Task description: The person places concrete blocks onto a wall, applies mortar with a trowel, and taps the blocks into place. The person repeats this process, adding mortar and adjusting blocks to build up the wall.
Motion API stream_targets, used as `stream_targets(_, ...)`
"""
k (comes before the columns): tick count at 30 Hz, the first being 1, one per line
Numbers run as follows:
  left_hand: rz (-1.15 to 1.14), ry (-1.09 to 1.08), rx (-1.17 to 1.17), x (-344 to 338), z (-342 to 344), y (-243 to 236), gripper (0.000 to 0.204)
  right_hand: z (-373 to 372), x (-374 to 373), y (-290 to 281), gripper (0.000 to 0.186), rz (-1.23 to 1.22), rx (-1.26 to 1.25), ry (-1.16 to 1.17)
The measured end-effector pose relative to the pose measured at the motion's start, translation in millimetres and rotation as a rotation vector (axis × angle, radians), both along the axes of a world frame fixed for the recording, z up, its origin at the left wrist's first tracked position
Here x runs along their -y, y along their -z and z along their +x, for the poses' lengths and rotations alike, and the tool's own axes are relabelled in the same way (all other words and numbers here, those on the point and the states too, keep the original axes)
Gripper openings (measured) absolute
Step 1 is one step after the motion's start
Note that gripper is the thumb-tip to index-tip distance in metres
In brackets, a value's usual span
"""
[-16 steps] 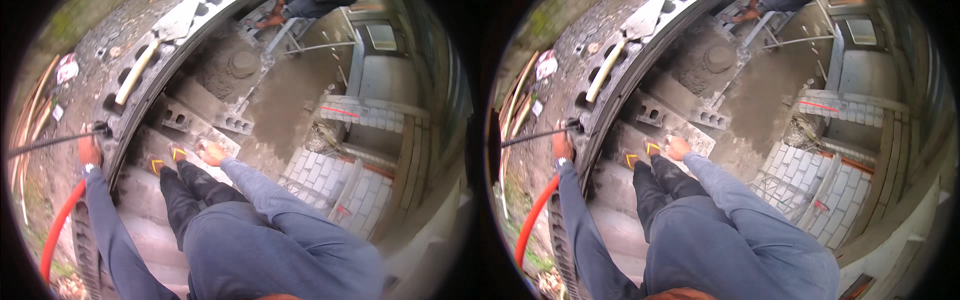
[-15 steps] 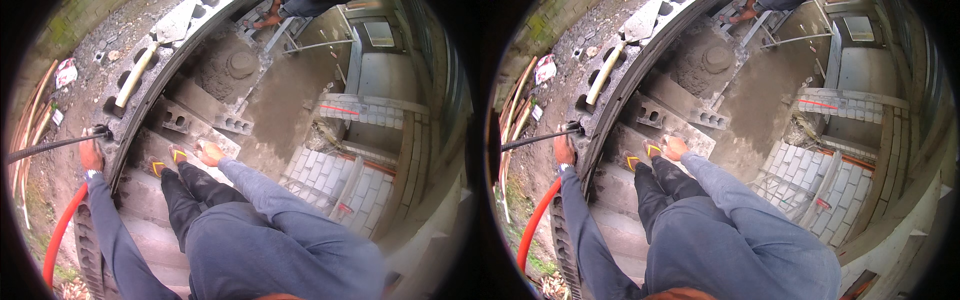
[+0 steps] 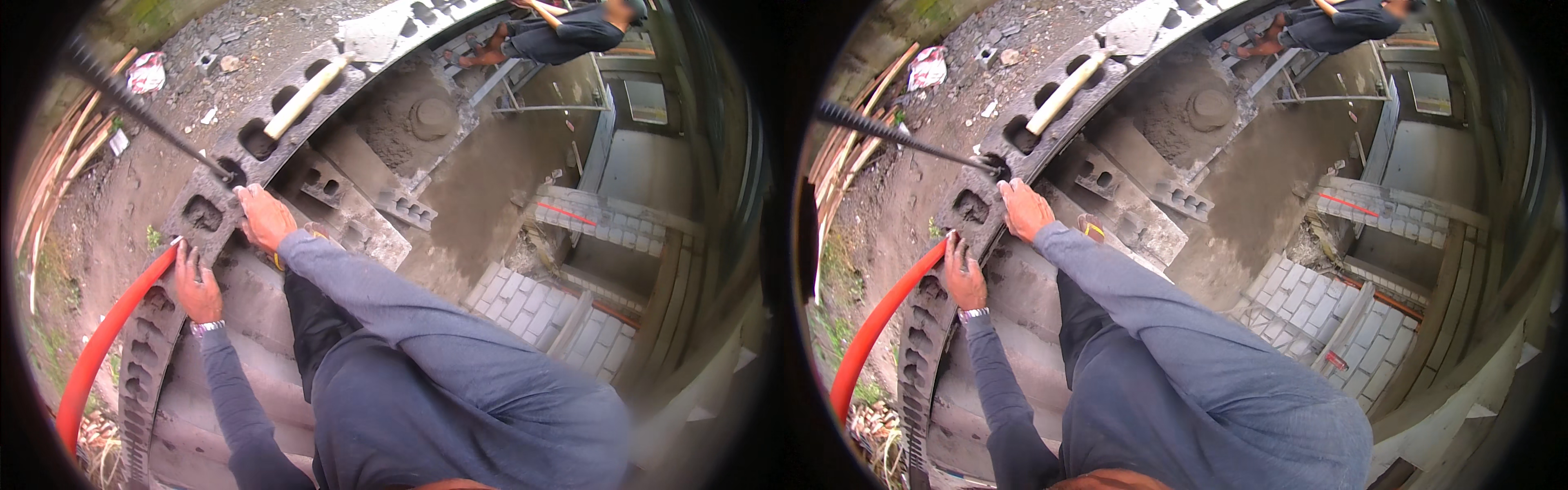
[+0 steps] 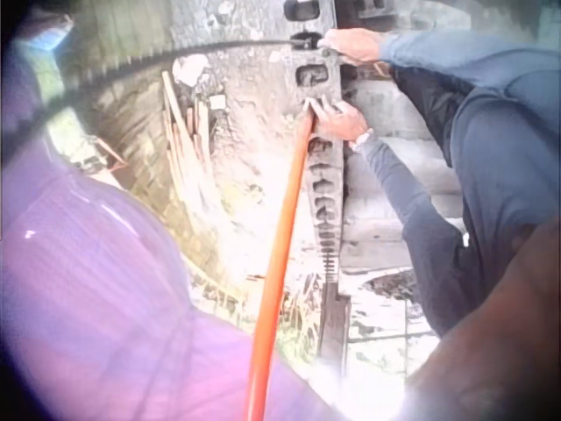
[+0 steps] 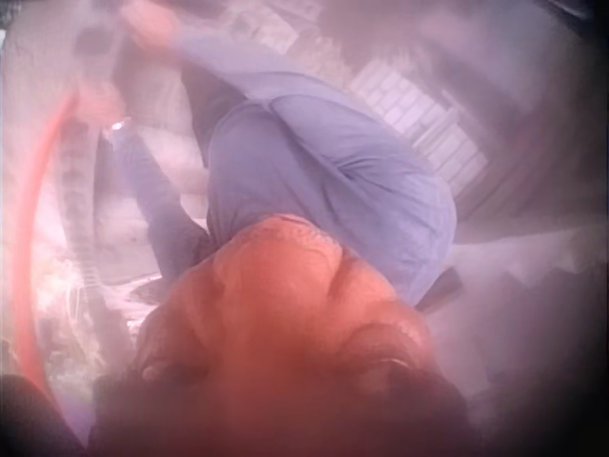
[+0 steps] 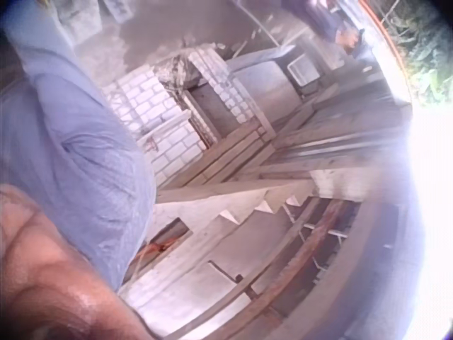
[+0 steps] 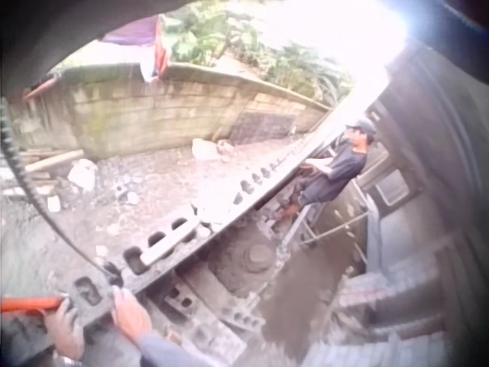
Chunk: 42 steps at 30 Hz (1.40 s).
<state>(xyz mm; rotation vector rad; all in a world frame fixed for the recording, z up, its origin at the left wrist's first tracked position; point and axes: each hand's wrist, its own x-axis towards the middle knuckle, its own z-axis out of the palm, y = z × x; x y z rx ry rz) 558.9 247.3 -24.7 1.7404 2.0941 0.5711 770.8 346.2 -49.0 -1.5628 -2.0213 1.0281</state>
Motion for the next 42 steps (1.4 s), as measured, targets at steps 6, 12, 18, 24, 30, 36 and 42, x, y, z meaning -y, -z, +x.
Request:
stream_targets(6, -0.093, -0.159, 0.163, 46.4, 11.5, -6.4, 0.031, -21.6, -25.7, 6.4, 0.018, -0.005, 0.154, -0.117)
stream_targets(12, -0.122, -0.230, 0.205, 71.0, 4.3, 5.1, 0.031, -31.7, -31.8, 24.6, 0.016, 0.101, 0.257, -0.128)
stream_targets(18, -0.033, -0.251, 0.181, 55.0, -7.5, 0.8, 0.031, -59.7, -16.0, 0.7, 0.024, 0.005, 0.102, -0.340)
stream_targets(24, -0.139, -0.361, 0.217, 33.2, -22.9, 11.8, 0.036, -25.0, 30.6, 10.7, 0.059, 0.137, 0.198, -0.012)
stream_targets(30, -0.335, -0.397, 0.244, 5.9, -11.2, 15.6, 0.041, -17.8, 51.2, 16.8, 0.088, 0.095, 0.478, -0.144)
stream_targets(36, -0.328, -0.389, 0.224, 1.8, -9.5, 33.0, 0.043, -31.0, 67.2, 4.5, 0.078, 0.164, 0.418, -0.282)
stream_targets(42, -0.429, -0.304, 0.029, -10.6, -16.6, 44.4, 0.053, 38.3, 23.9, 16.6, 0.042, 0.389, 0.286, -0.052)
